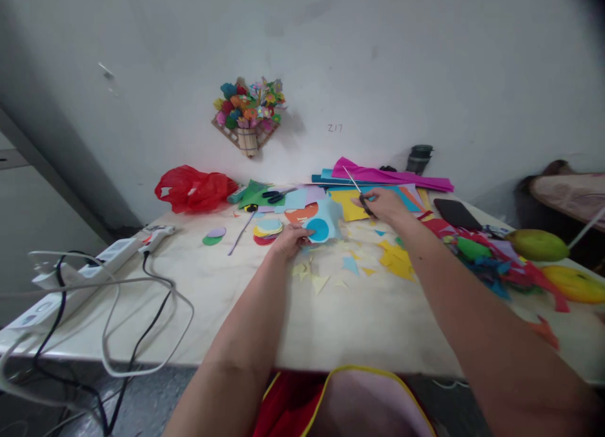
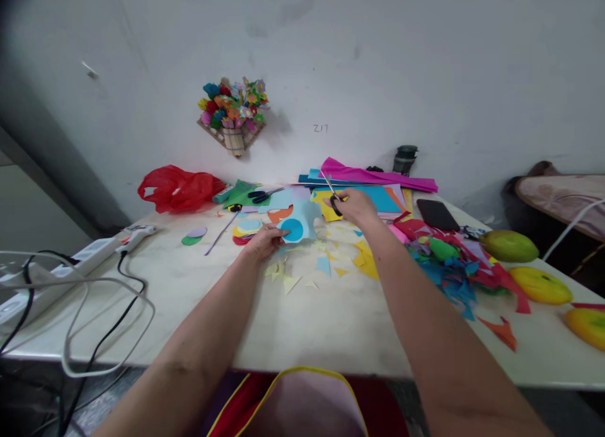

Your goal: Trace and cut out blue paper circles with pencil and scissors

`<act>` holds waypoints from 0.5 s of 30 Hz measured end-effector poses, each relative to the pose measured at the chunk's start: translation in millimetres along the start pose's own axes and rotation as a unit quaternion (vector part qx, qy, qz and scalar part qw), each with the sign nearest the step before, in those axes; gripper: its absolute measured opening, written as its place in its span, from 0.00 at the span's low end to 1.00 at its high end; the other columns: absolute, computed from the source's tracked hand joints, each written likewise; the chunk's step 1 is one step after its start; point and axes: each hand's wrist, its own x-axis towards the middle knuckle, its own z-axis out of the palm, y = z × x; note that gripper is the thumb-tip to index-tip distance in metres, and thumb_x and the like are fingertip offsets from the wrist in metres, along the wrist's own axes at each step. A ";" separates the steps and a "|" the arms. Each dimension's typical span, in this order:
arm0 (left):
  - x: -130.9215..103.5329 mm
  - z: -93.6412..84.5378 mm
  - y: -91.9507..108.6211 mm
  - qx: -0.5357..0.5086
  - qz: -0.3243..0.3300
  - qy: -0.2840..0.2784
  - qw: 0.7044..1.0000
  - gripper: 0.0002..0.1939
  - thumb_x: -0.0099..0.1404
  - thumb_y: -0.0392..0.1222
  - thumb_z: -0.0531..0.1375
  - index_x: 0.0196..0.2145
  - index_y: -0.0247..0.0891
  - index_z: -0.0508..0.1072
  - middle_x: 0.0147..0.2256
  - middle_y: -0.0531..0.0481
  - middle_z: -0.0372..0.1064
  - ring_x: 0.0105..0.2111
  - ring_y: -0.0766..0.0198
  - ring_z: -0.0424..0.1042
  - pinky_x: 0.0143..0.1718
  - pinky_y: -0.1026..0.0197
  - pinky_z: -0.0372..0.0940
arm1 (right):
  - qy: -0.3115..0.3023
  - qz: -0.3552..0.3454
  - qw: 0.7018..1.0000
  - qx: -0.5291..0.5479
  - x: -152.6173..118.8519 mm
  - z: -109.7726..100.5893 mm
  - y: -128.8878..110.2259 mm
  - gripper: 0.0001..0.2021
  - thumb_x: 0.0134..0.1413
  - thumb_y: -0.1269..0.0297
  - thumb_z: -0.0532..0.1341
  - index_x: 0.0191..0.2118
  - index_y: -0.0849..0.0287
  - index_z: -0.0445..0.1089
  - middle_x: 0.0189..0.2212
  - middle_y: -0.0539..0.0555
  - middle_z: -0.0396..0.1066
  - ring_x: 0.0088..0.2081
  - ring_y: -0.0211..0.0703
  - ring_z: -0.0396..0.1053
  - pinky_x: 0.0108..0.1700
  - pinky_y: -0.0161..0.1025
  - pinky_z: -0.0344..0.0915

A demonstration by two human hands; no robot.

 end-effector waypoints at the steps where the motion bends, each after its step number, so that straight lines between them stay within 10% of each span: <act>1: 1.2 -0.9 -0.6 -0.012 0.005 0.015 1.000 0.07 0.44 0.36 0.66 0.21 0.29 0.72 0.19 0.48 0.69 0.19 0.68 0.66 0.25 0.63 0.65 | -0.007 0.036 0.998 0.053 -5.2 5.1 0.1 0.18 0.38 0.50 0.63 0.31 0.60 0.68 0.19 0.51 0.67 0.17 0.35 0.62 0.17 0.31 0.50; 7: 2.9 -1.9 2.5 -0.090 0.043 0.095 0.990 0.09 0.43 0.33 0.65 0.27 0.30 0.73 0.26 0.48 0.71 0.24 0.65 0.70 0.26 0.63 0.68 | -0.054 0.107 0.944 0.308 -37.2 44.4 -1.4 0.18 0.40 0.50 0.63 0.26 0.61 0.63 0.16 0.49 0.65 0.14 0.33 0.62 0.11 0.28 0.47; 15: 5.2 0.4 2.9 -0.179 0.072 0.175 0.966 0.06 0.45 0.30 0.63 0.21 0.33 0.67 0.21 0.52 0.68 0.21 0.70 0.68 0.31 0.61 0.70 | -0.140 0.071 0.925 0.347 -55.8 68.1 11.2 0.14 0.42 0.55 0.62 0.26 0.60 0.62 0.15 0.47 0.64 0.13 0.31 0.61 0.11 0.27 0.49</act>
